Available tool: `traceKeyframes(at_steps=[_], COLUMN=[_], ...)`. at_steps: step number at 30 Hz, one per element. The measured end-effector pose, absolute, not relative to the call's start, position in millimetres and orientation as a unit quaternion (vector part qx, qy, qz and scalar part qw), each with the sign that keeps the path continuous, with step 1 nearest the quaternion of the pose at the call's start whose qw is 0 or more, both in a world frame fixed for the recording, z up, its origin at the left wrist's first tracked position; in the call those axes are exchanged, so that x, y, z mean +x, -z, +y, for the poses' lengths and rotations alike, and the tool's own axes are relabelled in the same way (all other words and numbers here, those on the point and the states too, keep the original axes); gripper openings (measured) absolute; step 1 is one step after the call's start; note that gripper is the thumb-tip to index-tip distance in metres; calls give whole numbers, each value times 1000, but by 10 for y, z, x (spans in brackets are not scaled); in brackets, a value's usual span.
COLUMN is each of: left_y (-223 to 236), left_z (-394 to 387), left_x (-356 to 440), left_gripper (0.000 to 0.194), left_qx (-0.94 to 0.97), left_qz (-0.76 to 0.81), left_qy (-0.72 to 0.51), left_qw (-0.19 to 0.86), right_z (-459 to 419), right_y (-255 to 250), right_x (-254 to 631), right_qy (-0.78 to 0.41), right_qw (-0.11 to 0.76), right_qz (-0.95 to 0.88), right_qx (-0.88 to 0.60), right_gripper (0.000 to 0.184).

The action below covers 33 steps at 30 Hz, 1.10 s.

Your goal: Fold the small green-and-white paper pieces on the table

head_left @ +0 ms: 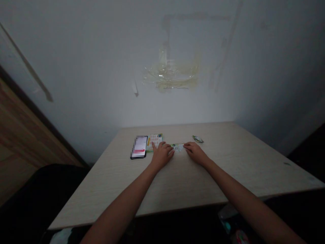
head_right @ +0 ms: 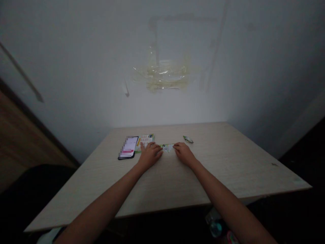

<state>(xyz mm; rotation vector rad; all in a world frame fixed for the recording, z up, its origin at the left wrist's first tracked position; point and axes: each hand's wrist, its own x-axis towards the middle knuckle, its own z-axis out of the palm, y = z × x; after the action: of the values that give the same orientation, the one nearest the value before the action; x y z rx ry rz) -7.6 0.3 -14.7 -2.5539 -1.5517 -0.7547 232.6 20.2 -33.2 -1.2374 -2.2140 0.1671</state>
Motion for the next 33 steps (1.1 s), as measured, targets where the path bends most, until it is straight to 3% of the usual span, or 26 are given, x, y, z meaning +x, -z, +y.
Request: traceKeyframes(at_steps=[17,33], left_y=[178,200], left_z=[28,38], left_x=[-80,-78], left_gripper=[37,39], left_qx=[-819,-818], left_qz=[-534,-536], left_qy=[207,210], left_qw=[24,21], right_z=[22,15], right_y=[201,201], right_x=[2182,2169], right_qy=[-73,-90], right_qw=[305,294], right_qz=[-871,-889], right_qx=[-377,-339], right_gripper=[31,43])
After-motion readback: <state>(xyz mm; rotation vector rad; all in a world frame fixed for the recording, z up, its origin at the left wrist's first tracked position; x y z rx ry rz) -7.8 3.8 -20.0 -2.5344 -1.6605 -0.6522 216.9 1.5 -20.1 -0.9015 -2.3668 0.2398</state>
